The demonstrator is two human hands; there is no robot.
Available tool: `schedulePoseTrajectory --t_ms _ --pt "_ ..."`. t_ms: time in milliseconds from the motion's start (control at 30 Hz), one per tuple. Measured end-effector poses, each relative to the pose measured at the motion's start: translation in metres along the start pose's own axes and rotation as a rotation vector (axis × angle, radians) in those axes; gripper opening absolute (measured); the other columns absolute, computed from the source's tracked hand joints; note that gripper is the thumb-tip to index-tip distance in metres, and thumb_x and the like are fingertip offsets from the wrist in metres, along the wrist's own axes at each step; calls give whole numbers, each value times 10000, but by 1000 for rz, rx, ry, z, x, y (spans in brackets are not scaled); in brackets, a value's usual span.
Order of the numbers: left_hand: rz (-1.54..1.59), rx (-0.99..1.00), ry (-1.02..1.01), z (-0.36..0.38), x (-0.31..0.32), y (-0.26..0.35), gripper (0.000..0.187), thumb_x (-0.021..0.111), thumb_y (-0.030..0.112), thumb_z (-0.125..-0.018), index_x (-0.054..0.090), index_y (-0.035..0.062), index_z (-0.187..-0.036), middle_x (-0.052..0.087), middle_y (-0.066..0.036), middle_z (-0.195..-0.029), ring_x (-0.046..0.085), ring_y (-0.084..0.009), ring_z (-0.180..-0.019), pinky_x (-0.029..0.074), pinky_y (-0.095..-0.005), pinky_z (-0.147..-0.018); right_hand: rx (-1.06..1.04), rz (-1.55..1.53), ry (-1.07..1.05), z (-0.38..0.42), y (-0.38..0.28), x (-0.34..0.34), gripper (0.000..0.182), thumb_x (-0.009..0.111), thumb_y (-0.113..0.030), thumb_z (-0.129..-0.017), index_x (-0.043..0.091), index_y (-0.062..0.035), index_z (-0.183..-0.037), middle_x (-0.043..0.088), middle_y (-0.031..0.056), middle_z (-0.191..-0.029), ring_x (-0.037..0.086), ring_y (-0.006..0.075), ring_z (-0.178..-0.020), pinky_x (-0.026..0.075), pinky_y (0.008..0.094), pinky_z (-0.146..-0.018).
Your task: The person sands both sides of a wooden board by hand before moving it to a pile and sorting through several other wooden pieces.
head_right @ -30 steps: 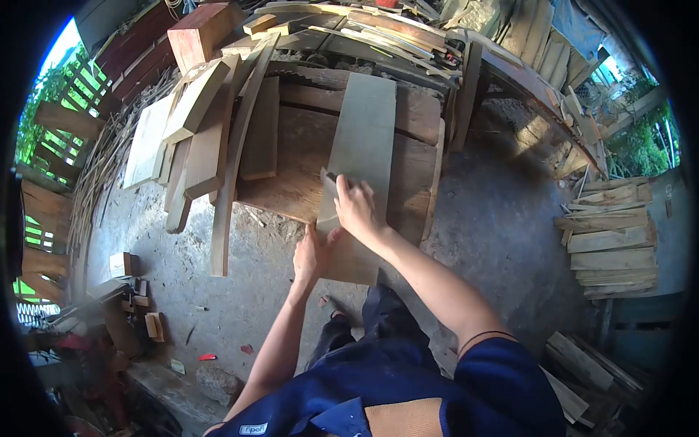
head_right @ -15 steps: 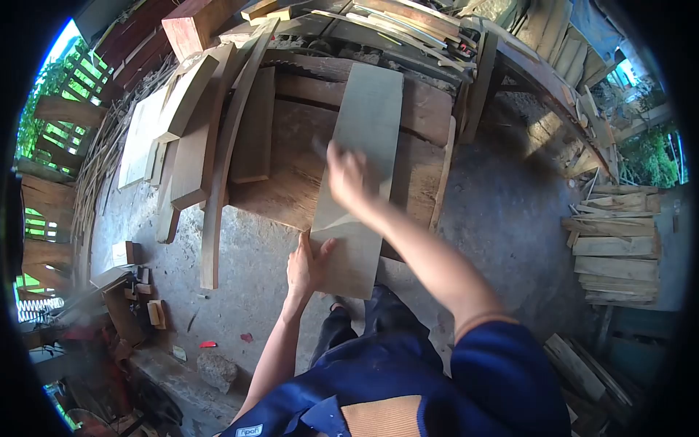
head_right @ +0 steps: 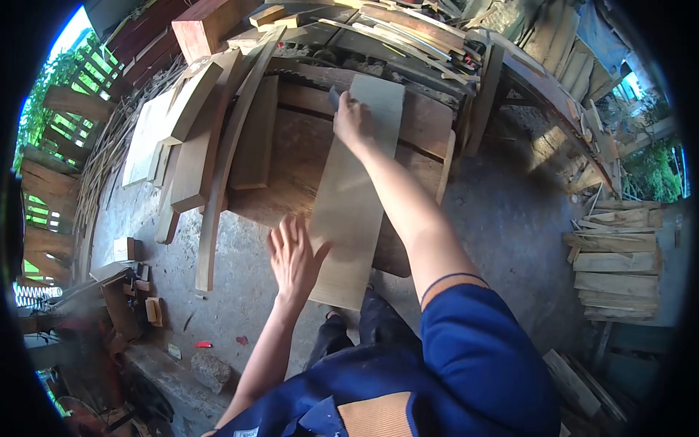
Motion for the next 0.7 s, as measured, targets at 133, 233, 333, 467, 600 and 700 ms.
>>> schedulePoseTrajectory --t_ms 133,233,333,467,600,700 --pt "149 102 50 -50 50 33 1009 669 548 -801 258 -90 -1467 188 -222 -1579 180 -325 -1474 124 -553 -1188 -59 27 -141 83 -33 -38 440 631 -133 -852 476 39 -1225 657 247 -952 648 416 -849 533 517 -733" --pt "119 45 -52 -74 55 31 1115 662 631 -766 205 -90 -1483 174 -240 -1580 148 -324 -1487 97 -563 -1188 -237 44 -184 143 -50 -68 532 672 -129 -820 452 53 -1269 650 228 -970 642 386 -846 525 486 -776" --pt "90 64 -100 -79 57 31 1197 655 696 -733 173 -99 -1486 175 -259 -1573 135 -326 -1491 82 -568 -1189 -164 -32 -235 114 -35 -53 454 661 -119 -838 446 39 -1206 637 251 -959 635 429 -872 534 492 -748" --pt "150 73 -47 -82 51 35 1223 650 722 -723 170 -106 -1484 188 -268 -1567 146 -342 -1486 76 -572 -1186 -4 -46 -72 -9 8 -4 326 647 -128 -848 476 17 -1085 672 242 -866 664 445 -816 540 524 -705" --pt "111 83 -17 -78 51 35 1144 601 695 -779 176 -95 -1488 198 -264 -1566 164 -342 -1482 76 -572 -1186 22 -79 -55 -6 8 -12 310 631 -100 -843 505 23 -1099 672 252 -894 669 434 -836 556 492 -682" --pt "87 90 12 -117 71 36 943 505 580 -896 184 -71 -1498 219 -233 -1571 184 -329 -1479 78 -580 -1183 -146 -27 -37 69 -7 -49 423 648 -109 -842 441 26 -1185 646 237 -902 643 430 -848 530 504 -707"
Point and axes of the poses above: each hand's wrist, its own z-axis away from the middle knuckle, its own x-axis out of the palm, y = z × x, the point moved 10 cm from there along -z, towards the middle knuckle
